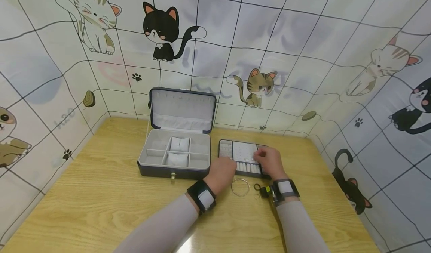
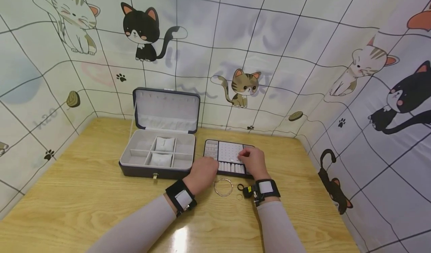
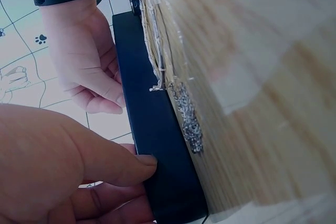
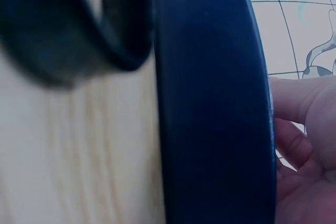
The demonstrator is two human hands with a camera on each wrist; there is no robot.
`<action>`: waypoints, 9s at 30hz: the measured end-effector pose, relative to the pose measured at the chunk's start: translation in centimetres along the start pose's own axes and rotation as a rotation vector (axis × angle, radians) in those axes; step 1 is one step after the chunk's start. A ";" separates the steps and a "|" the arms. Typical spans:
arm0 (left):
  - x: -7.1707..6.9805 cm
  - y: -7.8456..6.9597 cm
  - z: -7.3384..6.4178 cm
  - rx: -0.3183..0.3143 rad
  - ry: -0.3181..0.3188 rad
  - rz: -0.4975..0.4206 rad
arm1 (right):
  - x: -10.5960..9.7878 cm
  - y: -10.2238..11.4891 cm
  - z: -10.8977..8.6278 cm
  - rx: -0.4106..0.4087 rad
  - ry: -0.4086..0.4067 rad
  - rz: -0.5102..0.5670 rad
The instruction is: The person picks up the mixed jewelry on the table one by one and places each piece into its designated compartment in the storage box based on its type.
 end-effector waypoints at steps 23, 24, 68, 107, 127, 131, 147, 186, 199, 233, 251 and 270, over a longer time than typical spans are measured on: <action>-0.2 0.1 -0.1 -0.008 -0.011 -0.012 | 0.3 0.6 0.0 -0.037 0.021 -0.041; -0.2 0.1 -0.1 -0.008 -0.009 -0.013 | 0.3 0.6 0.0 -0.041 0.025 -0.045; 0.3 0.1 -0.1 -0.006 -0.007 -0.023 | 0.3 -2.4 -0.1 0.137 0.083 0.150; -0.2 0.1 -0.1 0.000 -0.023 -0.038 | -0.2 -4.1 0.0 0.196 0.008 0.316; -0.2 0.1 -0.2 0.005 -0.027 -0.031 | -0.7 -4.0 -1.0 0.207 -0.089 0.400; -0.2 0.1 -0.1 0.005 -0.021 -0.040 | -0.6 -4.0 -1.0 0.201 -0.073 0.406; 0.3 -0.2 0.0 0.010 -0.003 -0.071 | -1.5 -4.9 -1.5 0.155 -0.163 0.532; 0.0 0.1 0.1 0.009 -0.022 -0.032 | 1.4 2.3 -2.9 -0.020 0.502 0.034; -0.3 0.1 0.0 0.005 -0.033 -0.022 | 1.9 4.2 -4.0 0.002 0.532 -0.290; -0.1 -0.6 -0.2 0.031 -0.103 0.015 | 4.4 5.6 -6.2 -0.073 0.503 -0.685; -0.8 -0.4 -0.4 0.024 -0.103 0.019 | 3.4 5.8 -5.7 -0.040 0.482 -0.518; -0.4 -0.2 -0.3 0.025 -0.097 0.019 | 0.2 6.7 -4.4 0.008 0.419 -0.312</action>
Point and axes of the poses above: each hand's wrist, its own z-axis towards the middle knuckle, its own x-axis out of the palm, y = z × x, the point moved 10 cm from there along z, towards the middle knuckle, and after that the axes turned 5 degrees about z, right-handed, at the moved point
